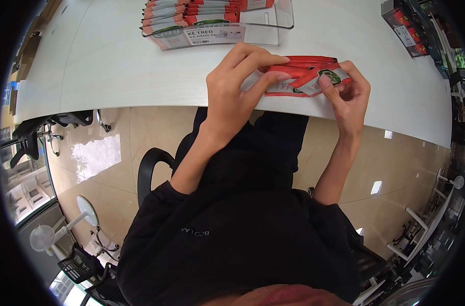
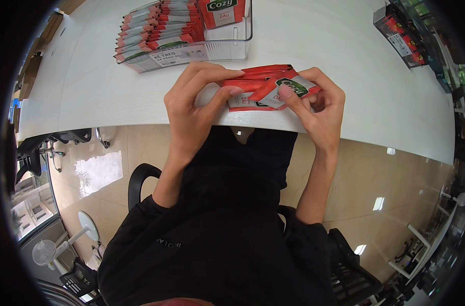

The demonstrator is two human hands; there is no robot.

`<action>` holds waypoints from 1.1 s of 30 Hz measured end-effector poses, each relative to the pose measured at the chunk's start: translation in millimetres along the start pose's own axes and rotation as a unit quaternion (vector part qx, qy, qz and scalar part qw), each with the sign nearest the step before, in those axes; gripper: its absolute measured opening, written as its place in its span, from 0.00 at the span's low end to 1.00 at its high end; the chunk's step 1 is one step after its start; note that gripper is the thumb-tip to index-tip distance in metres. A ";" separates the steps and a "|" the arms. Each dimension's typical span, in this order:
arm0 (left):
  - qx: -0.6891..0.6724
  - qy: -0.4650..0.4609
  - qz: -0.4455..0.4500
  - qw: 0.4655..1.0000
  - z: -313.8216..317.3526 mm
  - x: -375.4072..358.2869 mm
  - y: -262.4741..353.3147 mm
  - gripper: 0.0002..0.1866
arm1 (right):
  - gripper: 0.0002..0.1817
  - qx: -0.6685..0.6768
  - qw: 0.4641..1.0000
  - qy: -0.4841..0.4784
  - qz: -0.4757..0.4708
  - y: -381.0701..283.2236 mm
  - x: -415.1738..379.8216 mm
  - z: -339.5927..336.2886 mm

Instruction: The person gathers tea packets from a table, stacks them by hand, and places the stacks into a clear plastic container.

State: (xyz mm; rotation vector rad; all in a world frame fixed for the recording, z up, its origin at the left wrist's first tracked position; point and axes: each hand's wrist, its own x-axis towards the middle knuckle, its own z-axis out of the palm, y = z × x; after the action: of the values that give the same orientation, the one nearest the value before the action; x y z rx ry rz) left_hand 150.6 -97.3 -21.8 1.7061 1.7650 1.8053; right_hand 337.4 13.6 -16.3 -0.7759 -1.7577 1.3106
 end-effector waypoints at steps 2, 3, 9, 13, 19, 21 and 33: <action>0.010 0.011 0.012 1.000 0.9 -2.6 0.3 0.13 | 0.08 0.011 1.000 0.000 0.004 -1.0 -0.4 -1.8; 0.020 0.022 0.023 0.999 1.4 -3.5 0.7 0.14 | 0.08 0.018 1.000 0.000 0.017 -1.9 -1.0 -2.6; 0.000 -0.031 0.035 0.999 -1.0 2.6 6.0 0.24 | 0.09 0.023 0.998 0.034 0.039 -3.3 -1.5 0.8; -0.031 -0.069 0.007 0.997 -2.3 0.6 -1.4 0.25 | 0.11 -0.043 0.998 0.045 -0.003 3.2 -1.4 -3.5; -0.040 -0.056 -0.017 0.998 -1.5 -2.0 -0.6 0.21 | 0.17 -0.273 0.939 0.028 -0.206 2.9 -0.4 -19.1; -0.021 -0.065 0.003 0.998 -2.4 -1.2 1.5 0.19 | 0.18 -0.249 0.953 0.024 -0.169 -0.7 -4.5 -18.7; 0.006 -0.045 0.031 0.998 2.9 0.4 1.8 0.19 | 0.31 -0.252 0.946 -0.026 -0.203 -30.9 -4.6 -5.2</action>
State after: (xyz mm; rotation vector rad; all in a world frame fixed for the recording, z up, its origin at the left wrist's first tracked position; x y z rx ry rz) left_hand 153.5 -95.7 -21.0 1.8368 1.7074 1.7152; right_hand 343.8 3.7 13.1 -0.6008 -2.1887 0.6155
